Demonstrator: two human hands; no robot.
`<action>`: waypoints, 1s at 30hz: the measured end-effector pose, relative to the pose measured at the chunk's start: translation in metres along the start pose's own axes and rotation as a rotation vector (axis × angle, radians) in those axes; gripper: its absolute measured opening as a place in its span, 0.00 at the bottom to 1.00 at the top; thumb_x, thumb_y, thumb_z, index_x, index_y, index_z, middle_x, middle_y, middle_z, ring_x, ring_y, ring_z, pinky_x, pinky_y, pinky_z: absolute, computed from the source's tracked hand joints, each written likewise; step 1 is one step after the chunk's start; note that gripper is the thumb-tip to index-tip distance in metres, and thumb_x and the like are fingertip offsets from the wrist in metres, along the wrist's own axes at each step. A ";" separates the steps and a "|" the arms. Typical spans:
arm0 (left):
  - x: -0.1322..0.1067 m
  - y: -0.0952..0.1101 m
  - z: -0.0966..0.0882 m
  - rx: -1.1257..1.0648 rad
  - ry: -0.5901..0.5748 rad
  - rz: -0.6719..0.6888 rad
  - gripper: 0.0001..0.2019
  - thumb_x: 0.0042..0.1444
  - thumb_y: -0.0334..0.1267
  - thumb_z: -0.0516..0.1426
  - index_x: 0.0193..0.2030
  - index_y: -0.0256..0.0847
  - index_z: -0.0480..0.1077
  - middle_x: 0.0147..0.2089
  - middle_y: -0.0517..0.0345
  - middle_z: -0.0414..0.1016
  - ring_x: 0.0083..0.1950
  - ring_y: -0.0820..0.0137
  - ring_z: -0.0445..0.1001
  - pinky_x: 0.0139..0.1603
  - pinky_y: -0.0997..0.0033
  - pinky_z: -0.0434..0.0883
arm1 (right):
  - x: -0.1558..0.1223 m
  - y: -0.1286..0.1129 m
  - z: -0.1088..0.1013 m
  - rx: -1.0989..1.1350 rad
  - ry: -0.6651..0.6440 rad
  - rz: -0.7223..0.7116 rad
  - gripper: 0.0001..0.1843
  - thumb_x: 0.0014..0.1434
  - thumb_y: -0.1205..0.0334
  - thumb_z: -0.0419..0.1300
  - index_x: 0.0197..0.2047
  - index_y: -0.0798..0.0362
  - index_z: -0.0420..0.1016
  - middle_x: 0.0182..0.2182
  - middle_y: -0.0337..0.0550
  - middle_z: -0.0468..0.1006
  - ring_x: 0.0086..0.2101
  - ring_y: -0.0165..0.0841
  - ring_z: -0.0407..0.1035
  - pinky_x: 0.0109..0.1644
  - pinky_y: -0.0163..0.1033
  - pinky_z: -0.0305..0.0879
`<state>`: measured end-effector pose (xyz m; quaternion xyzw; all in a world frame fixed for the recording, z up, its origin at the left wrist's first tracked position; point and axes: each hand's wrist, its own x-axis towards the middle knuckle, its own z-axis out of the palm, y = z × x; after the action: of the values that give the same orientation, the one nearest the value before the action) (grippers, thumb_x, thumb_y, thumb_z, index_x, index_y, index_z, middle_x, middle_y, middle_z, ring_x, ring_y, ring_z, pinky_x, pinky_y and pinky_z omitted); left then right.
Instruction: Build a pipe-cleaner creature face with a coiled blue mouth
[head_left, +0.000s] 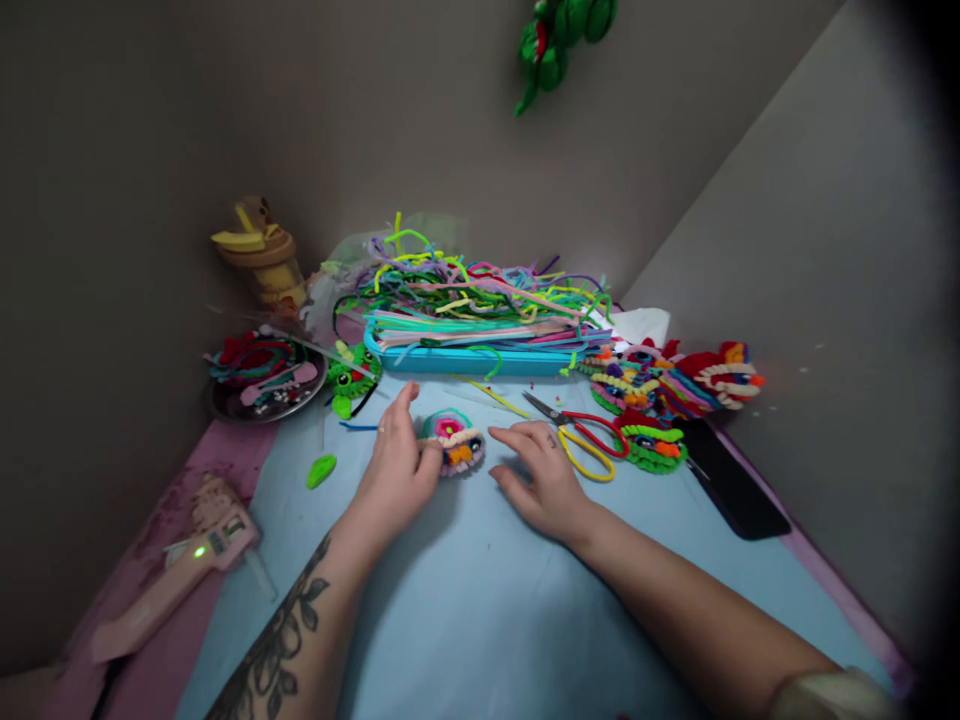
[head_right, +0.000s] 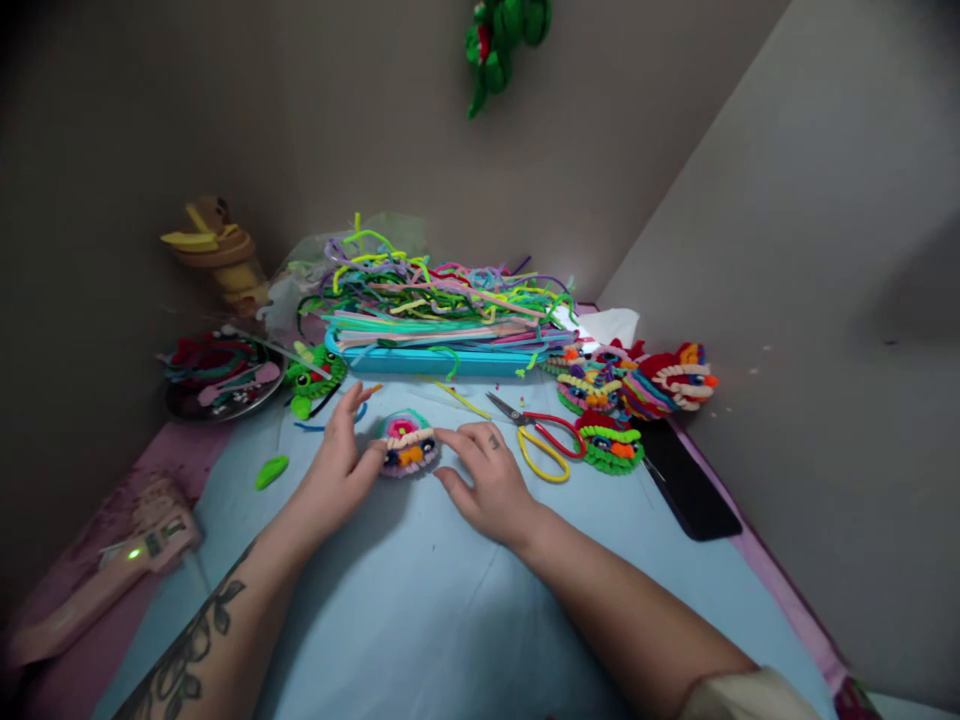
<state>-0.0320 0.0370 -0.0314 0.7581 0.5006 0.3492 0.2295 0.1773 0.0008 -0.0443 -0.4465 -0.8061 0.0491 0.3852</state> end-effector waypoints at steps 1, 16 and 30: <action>0.001 -0.002 -0.002 0.009 0.046 -0.013 0.33 0.55 0.31 0.49 0.67 0.34 0.42 0.65 0.37 0.52 0.67 0.54 0.52 0.64 0.45 0.54 | 0.000 0.001 -0.001 -0.009 0.010 -0.004 0.23 0.58 0.67 0.57 0.58 0.49 0.63 0.41 0.48 0.68 0.43 0.39 0.63 0.47 0.48 0.65; 0.005 -0.007 -0.005 0.216 -0.134 -0.121 0.33 0.45 0.19 0.47 0.62 0.24 0.55 0.51 0.38 0.71 0.58 0.55 0.63 0.58 0.52 0.63 | -0.002 -0.010 0.007 -0.204 -0.372 -0.055 0.29 0.55 0.57 0.62 0.60 0.41 0.64 0.63 0.47 0.55 0.56 0.50 0.52 0.55 0.58 0.56; 0.001 -0.012 -0.006 0.215 -0.082 -0.076 0.33 0.44 0.19 0.47 0.61 0.30 0.55 0.52 0.42 0.70 0.58 0.57 0.62 0.59 0.52 0.63 | -0.003 0.002 0.000 -0.039 -0.104 -0.034 0.23 0.56 0.62 0.59 0.56 0.48 0.66 0.58 0.52 0.61 0.55 0.46 0.57 0.57 0.57 0.57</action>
<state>-0.0440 0.0431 -0.0355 0.7725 0.5539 0.2532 0.1802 0.1791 -0.0003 -0.0469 -0.4368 -0.8334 0.0500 0.3348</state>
